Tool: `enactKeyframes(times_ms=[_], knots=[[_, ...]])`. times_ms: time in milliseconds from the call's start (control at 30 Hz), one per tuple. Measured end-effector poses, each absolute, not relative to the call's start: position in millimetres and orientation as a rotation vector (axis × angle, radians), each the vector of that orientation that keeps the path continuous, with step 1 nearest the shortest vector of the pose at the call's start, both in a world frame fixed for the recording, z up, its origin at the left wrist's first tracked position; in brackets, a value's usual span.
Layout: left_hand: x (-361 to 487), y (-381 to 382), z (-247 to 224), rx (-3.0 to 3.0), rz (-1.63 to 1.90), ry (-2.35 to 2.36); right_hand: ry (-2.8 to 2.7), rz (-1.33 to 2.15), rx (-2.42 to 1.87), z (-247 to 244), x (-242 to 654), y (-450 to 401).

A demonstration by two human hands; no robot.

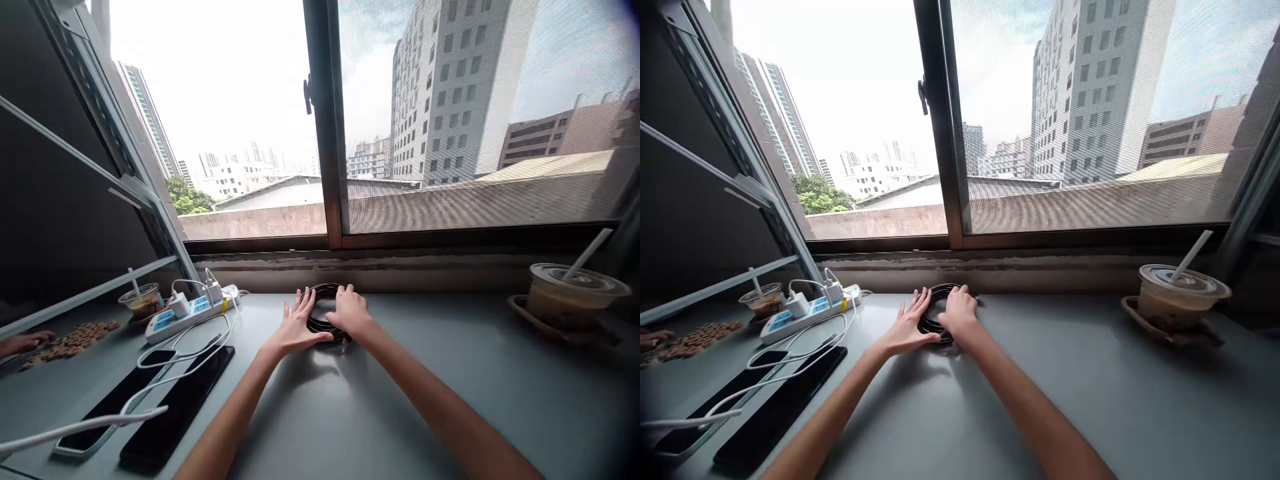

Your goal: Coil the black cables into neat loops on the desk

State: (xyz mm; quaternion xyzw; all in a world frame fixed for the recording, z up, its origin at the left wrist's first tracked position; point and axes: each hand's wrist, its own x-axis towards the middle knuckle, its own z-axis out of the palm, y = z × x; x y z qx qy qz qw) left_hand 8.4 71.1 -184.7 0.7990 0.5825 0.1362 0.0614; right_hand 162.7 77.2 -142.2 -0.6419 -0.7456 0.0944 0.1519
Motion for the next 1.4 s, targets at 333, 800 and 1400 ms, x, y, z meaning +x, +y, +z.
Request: enactKeyframes(times_ms=[333,800,1400], knots=[[27,71,-198,2.449,0.556,1.959,-2.236,0.263,-1.793,-136,171,69],[31,69,-206,2.411,0.737,1.974,-2.235,0.352,-1.761,-144,191,81],[14,73,-209,2.475,0.852,1.885,-1.954,0.292,-1.700,-189,178,78]])
